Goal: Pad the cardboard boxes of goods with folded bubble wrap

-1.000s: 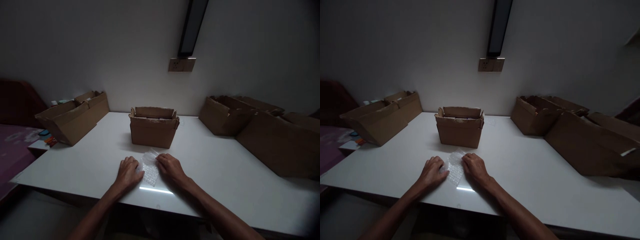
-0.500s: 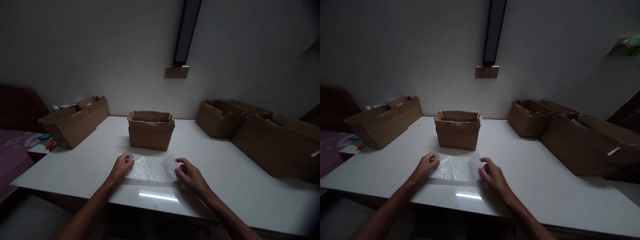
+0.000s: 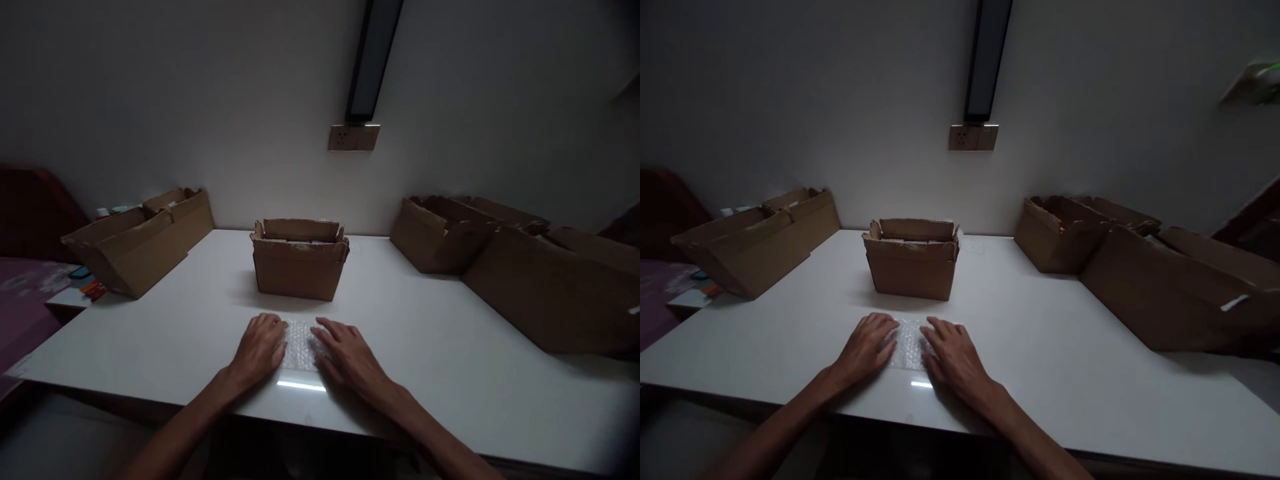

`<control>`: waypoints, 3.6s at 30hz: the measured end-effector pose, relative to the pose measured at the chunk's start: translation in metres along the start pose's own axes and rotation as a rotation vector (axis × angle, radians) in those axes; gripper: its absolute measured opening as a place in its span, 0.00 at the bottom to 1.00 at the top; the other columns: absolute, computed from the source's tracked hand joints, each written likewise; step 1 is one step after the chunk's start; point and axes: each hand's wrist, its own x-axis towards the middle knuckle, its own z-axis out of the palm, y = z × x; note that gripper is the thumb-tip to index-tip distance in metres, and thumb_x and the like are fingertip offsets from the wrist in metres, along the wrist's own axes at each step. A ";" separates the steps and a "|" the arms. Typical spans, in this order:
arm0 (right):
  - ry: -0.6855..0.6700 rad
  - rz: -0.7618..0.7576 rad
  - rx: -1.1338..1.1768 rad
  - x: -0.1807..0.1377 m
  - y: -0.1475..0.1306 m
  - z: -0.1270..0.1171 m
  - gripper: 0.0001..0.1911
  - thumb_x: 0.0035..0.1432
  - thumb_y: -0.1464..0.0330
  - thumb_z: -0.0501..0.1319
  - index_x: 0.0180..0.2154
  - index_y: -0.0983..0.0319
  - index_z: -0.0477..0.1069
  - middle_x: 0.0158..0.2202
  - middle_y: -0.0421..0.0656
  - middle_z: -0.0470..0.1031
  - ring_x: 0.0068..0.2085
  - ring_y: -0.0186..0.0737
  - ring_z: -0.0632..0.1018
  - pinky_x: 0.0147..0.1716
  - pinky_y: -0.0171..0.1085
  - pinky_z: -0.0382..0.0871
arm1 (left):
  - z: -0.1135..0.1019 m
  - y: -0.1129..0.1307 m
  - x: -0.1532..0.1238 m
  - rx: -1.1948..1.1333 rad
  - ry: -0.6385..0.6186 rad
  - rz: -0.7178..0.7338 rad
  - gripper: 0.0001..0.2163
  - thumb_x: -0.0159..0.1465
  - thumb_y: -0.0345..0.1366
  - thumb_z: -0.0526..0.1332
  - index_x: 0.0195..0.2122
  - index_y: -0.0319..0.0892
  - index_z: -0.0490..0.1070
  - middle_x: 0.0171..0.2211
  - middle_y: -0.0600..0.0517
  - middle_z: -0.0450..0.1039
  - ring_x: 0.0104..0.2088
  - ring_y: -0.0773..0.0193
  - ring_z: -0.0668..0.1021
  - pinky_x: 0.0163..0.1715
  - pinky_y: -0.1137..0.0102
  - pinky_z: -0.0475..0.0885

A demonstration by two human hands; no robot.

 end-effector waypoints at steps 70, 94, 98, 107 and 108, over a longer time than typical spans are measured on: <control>0.023 -0.137 0.178 0.016 0.003 0.026 0.21 0.63 0.72 0.54 0.55 0.60 0.72 0.58 0.50 0.73 0.58 0.50 0.73 0.53 0.52 0.67 | 0.011 0.011 -0.009 -0.255 -0.106 0.082 0.19 0.61 0.32 0.61 0.55 0.46 0.73 0.59 0.45 0.71 0.61 0.50 0.70 0.63 0.50 0.62; 0.137 0.397 0.380 0.001 0.051 0.007 0.07 0.55 0.66 0.56 0.36 0.58 0.71 0.31 0.44 0.77 0.33 0.46 0.77 0.35 0.45 0.72 | 0.001 -0.030 0.017 -0.472 0.168 -0.390 0.02 0.52 0.32 0.58 0.28 0.44 0.69 0.26 0.53 0.70 0.31 0.60 0.74 0.34 0.67 0.68; 0.287 0.371 0.548 0.003 0.051 -0.015 0.15 0.56 0.63 0.57 0.45 0.57 0.70 0.38 0.44 0.78 0.35 0.44 0.78 0.34 0.41 0.74 | -0.014 -0.023 0.021 -0.626 0.202 -0.348 0.16 0.56 0.35 0.56 0.46 0.42 0.69 0.34 0.52 0.74 0.34 0.62 0.77 0.34 0.71 0.70; 0.003 0.005 0.353 -0.055 0.072 -0.010 0.20 0.57 0.72 0.56 0.51 0.52 0.74 0.56 0.44 0.75 0.59 0.50 0.72 0.56 0.55 0.66 | -0.028 -0.047 -0.040 -0.361 -0.073 0.090 0.24 0.48 0.24 0.56 0.45 0.48 0.75 0.51 0.48 0.76 0.58 0.50 0.72 0.59 0.53 0.65; -0.013 0.037 0.344 -0.060 0.073 -0.009 0.22 0.59 0.70 0.57 0.55 0.51 0.72 0.58 0.44 0.73 0.60 0.50 0.71 0.58 0.55 0.65 | -0.030 -0.048 -0.045 -0.353 -0.094 0.077 0.26 0.49 0.24 0.56 0.49 0.48 0.74 0.54 0.47 0.74 0.60 0.50 0.71 0.60 0.52 0.65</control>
